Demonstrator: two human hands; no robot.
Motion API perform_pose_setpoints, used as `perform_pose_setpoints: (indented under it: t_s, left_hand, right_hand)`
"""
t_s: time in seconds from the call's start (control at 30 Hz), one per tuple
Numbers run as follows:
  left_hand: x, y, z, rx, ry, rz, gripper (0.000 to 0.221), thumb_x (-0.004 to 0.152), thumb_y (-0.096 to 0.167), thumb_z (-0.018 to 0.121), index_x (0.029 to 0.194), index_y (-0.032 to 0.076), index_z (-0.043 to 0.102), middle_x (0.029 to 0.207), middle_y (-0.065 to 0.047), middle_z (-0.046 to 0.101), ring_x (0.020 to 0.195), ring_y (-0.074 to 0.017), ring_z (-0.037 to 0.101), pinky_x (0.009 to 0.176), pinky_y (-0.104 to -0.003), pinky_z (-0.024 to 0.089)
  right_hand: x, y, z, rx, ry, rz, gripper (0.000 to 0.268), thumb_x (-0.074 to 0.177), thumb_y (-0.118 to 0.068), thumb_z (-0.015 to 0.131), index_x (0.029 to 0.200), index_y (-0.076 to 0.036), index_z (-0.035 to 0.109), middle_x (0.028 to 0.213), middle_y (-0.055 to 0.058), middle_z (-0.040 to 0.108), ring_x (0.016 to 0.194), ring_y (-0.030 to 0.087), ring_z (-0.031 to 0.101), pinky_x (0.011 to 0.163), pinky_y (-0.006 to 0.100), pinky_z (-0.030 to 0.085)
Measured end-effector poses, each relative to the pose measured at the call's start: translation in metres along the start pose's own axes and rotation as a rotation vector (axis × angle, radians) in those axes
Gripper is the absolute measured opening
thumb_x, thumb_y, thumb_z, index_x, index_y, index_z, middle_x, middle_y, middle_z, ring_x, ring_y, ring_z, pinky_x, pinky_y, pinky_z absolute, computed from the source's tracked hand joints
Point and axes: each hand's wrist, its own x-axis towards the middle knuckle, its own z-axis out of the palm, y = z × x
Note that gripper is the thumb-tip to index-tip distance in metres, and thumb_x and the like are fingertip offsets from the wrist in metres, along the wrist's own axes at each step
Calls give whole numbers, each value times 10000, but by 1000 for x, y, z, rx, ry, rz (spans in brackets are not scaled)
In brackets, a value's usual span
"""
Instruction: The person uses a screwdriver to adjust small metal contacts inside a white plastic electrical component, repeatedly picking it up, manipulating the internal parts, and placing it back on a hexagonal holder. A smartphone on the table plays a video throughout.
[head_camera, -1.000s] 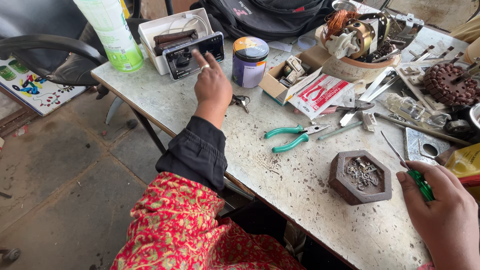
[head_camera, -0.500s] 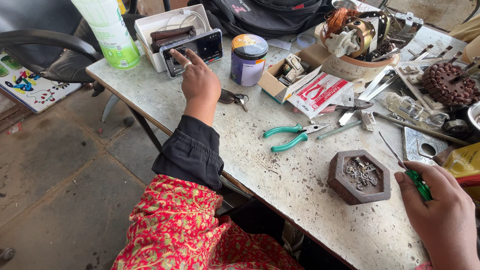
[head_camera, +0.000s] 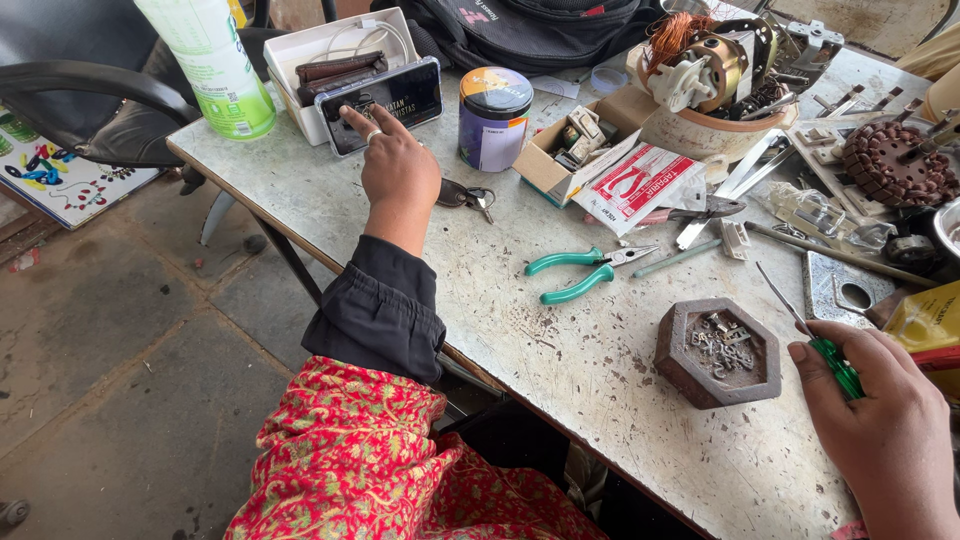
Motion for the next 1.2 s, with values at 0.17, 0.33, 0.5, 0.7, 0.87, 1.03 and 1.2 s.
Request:
perform_pose_setpoints:
  t_s: [0.17, 0.33, 0.5, 0.7, 0.87, 1.03, 1.2]
  left_hand:
    - [0, -1, 6, 6, 54, 35, 842, 914, 200, 621, 1494, -200, 161, 1452, -588, 9, 973, -453, 715, 577, -322, 612]
    - [1, -3, 4, 5, 73, 29, 844, 934, 186, 607, 1512, -209, 136, 1447, -602, -6, 968, -467, 712, 563, -298, 618]
    - [3, -4, -1, -29, 43, 5, 848, 940, 182, 606, 1514, -207, 118, 1453, -600, -20, 970, -454, 713, 565, -300, 623]
    - [-3, 0, 2, -3, 63, 27, 850, 928, 191, 619, 1504, -204, 134, 1461, -585, -18, 991, -462, 704, 615, -338, 627]
    - [-2, -1, 2, -29, 38, 12, 849, 920, 190, 610, 1506, -200, 134, 1457, -582, -9, 985, -480, 701, 614, -338, 624]
    - [0, -2, 3, -41, 27, 19, 837, 934, 198, 596, 1505, -203, 133, 1441, -601, -6, 956, -507, 701, 561, -309, 616]
    - [2, -5, 7, -36, 66, 36, 824, 927, 168, 591, 1502, -209, 136, 1440, -608, -10, 948, -497, 706, 547, -308, 620]
  right_hand:
    - [0, 0, 0, 14, 0, -5, 302, 982, -233, 757, 1188, -12, 761, 1050, 146, 731, 870, 266, 726, 787, 368, 563]
    - [1, -1, 1, 21, -8, -5, 298, 970, -231, 755, 1175, -15, 761, 1045, 148, 731, 877, 273, 725, 792, 372, 563]
    - [0, 0, 2, 12, -37, 19, 307, 964, -241, 752, 1180, -22, 759, 1040, 147, 731, 875, 281, 723, 786, 381, 562]
    - [-2, 9, 5, 4, -6, -31, 299, 951, -234, 749, 1161, -21, 755, 1064, 159, 729, 905, 302, 720, 806, 393, 559]
    - [-2, 13, 9, 17, -37, -5, 288, 1014, -282, 742, 1182, -48, 754, 1063, 134, 731, 906, 262, 726, 858, 383, 563]
    - [-2, 10, 9, 19, -44, 13, 302, 976, -256, 739, 1174, -27, 752, 1044, 148, 728, 879, 276, 725, 798, 384, 562]
    - [-1, 9, 10, 17, -54, 24, 314, 962, -245, 741, 1178, -16, 750, 1042, 153, 728, 877, 278, 725, 773, 383, 561]
